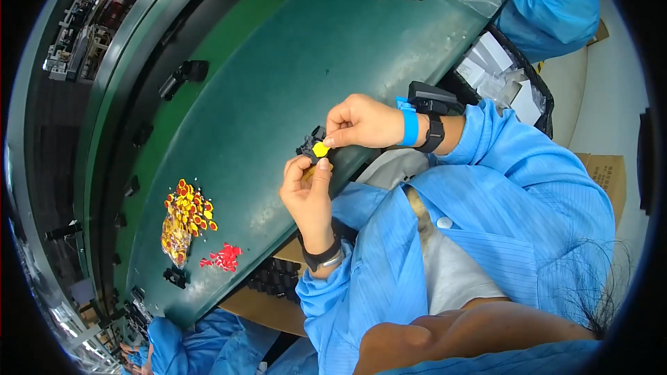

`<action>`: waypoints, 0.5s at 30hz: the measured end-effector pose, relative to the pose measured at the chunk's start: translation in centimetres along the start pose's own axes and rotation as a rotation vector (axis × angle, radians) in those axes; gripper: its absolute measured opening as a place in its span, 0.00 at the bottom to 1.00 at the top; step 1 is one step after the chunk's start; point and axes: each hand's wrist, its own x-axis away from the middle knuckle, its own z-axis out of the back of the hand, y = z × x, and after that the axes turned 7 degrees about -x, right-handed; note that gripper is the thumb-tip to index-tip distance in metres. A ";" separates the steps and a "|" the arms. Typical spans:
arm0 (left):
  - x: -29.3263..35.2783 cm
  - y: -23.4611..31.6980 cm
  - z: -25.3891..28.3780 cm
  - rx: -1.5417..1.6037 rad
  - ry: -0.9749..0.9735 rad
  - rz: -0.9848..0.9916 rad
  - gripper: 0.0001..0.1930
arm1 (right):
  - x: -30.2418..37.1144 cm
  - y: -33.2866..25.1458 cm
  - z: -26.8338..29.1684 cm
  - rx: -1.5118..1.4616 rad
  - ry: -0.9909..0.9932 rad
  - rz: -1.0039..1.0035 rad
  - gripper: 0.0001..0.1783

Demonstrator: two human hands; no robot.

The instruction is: Assembling small yellow components into black plastic housings on a factory conveyor belt.

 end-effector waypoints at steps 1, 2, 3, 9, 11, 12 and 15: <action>0.1 -0.1 0.1 -0.003 0.001 0.002 0.05 | 0.0 -0.1 0.0 0.004 -0.015 -0.011 0.08; 0.1 -0.4 0.2 -0.003 0.009 -0.007 0.05 | 0.0 -0.1 -0.1 0.008 -0.030 -0.022 0.08; 0.2 -0.6 0.2 -0.002 0.017 -0.017 0.05 | 0.0 -0.1 -0.1 0.005 -0.032 -0.022 0.08; 0.5 -1.0 0.1 -0.082 0.046 -0.049 0.05 | 0.2 0.5 -0.1 -0.045 -0.084 -0.073 0.09; 0.6 -0.6 -0.1 -0.056 0.062 -0.039 0.05 | 0.3 0.9 -0.3 -0.047 0.019 -0.023 0.12; 0.6 -0.4 -0.2 -0.028 0.079 -0.030 0.06 | 0.5 0.5 -0.3 -0.048 0.021 -0.024 0.12; 0.6 -0.3 -0.3 -0.057 0.048 -0.036 0.06 | 0.7 0.0 0.0 -0.031 0.085 0.121 0.14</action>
